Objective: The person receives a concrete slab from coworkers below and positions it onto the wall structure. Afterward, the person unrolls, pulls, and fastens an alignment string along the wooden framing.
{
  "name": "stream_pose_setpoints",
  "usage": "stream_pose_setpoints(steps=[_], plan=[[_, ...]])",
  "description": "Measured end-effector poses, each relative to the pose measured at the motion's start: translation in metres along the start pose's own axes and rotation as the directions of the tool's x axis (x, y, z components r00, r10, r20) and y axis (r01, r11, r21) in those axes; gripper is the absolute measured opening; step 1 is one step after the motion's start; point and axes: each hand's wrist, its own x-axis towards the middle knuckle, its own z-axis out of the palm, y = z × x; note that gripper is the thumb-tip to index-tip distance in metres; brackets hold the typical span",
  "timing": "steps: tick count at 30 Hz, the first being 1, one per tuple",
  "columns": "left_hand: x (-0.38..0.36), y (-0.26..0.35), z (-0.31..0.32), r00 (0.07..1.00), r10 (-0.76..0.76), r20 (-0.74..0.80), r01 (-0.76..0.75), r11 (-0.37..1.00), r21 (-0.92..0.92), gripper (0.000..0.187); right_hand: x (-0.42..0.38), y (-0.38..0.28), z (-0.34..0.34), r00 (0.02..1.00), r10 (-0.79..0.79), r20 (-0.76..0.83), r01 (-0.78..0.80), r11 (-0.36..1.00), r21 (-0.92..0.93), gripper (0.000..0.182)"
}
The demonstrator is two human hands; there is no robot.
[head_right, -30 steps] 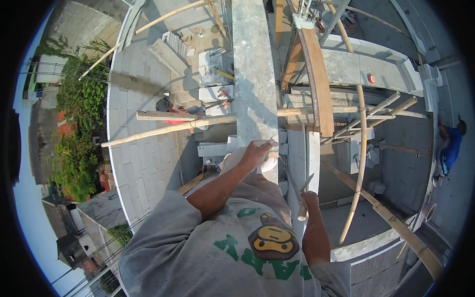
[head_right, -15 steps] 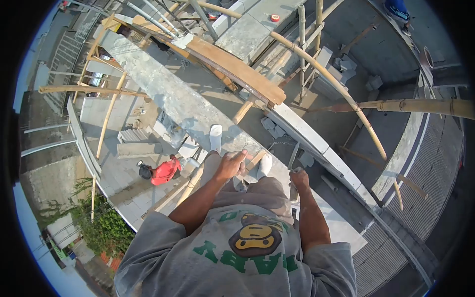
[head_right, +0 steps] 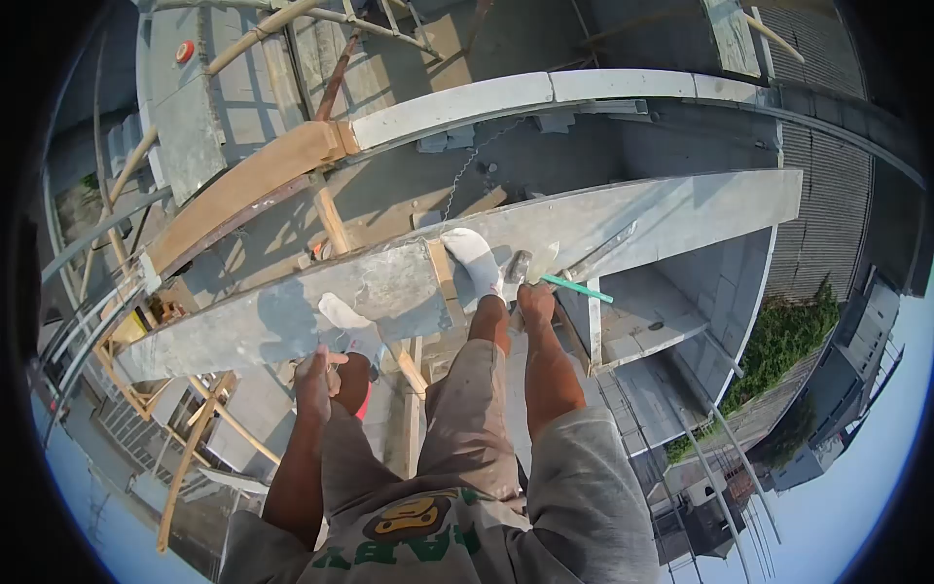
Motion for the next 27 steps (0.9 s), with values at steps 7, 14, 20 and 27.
stream_pose_setpoints(steps=[7, 14, 20, 27], plan=[[0.074, -0.049, 0.056, 0.996, -0.04, 0.073, 0.034, 0.996, 0.083, 0.043, 0.091, -0.007, 0.043, 0.801, 0.538, -0.262, -0.474, 0.838, 0.27, 0.044], [0.111, -0.051, 0.049, 0.992, -0.099, -0.076, 0.1, 0.995, 0.009, 0.036, 0.134, 0.031, 0.095, 0.729, 0.678, -0.094, -0.624, 0.714, 0.317, 0.052], [0.082, -0.012, 0.061, 0.995, -0.083, -0.059, 0.083, 0.997, -0.003, 0.04, 0.086, -0.041, 0.044, 0.902, 0.43, 0.047, -0.431, 0.882, 0.191, 0.043], [0.004, 0.051, 0.099, 0.985, 0.076, 0.153, -0.048, 0.983, -0.178, 0.043, -0.031, -0.276, -0.103, 0.785, -0.608, 0.114, 0.388, 0.627, 0.676, 0.048]])
